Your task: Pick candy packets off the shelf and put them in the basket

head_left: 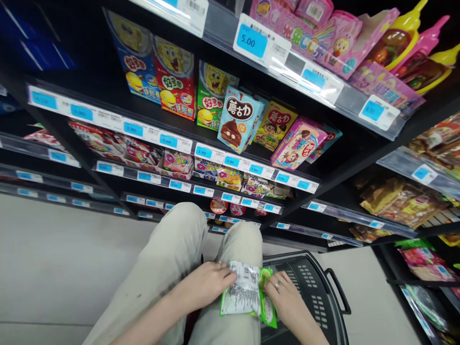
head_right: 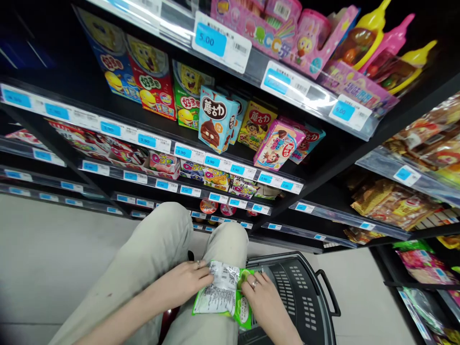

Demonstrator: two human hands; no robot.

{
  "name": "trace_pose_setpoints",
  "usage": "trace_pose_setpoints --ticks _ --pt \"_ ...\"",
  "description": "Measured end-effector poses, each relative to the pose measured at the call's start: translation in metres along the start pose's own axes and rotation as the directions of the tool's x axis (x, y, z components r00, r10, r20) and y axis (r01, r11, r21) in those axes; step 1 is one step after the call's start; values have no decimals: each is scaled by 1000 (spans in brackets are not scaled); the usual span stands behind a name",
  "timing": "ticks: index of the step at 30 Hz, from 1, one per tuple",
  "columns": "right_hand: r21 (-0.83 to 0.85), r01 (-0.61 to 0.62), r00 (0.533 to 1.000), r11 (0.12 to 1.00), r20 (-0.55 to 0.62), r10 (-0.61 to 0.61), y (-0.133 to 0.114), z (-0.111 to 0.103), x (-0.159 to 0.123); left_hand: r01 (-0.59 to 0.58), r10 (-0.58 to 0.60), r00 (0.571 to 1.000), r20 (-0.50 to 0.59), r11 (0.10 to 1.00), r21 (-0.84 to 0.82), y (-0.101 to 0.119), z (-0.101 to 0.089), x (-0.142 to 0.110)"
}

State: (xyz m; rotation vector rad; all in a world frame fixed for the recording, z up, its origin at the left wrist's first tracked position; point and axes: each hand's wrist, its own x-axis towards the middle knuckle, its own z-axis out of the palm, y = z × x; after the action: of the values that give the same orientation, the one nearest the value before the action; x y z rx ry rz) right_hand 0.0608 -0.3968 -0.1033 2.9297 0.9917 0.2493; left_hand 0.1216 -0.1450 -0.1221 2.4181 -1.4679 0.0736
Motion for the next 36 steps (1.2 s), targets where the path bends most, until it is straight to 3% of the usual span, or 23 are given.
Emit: trace_pose_setpoints --ticks 4,8,12,16,19,22,27,32,36 --pt "-22 -29 995 999 90 30 -1 -4 7 10 -8 1000 -26 999 46 7 2 7" --pt "-64 26 996 998 92 -20 -4 -3 11 -98 111 986 -121 990 106 15 1 15" --pt "-92 162 987 982 -1 -163 -2 1 10 -217 256 923 -287 963 162 16 4 17" --pt "-141 234 962 962 -112 -251 1 1 6 -211 279 893 -352 953 219 22 11 15" --pt "-193 245 952 950 -139 -273 1 -3 4 -174 248 925 -286 950 261 31 10 15" --pt "-192 268 948 944 -123 -294 1 -8 3 -187 229 962 -146 948 256 38 4 18" --pt "16 144 990 989 1 -145 2 -13 8 -26 24 1000 21 995 99 35 -8 28" --pt "170 -75 965 983 262 28 3 -17 23 244 -214 950 225 963 -113 26 -14 37" --pt "357 -221 924 908 376 77 7 -25 34 376 -295 910 291 884 -280 20 -12 39"
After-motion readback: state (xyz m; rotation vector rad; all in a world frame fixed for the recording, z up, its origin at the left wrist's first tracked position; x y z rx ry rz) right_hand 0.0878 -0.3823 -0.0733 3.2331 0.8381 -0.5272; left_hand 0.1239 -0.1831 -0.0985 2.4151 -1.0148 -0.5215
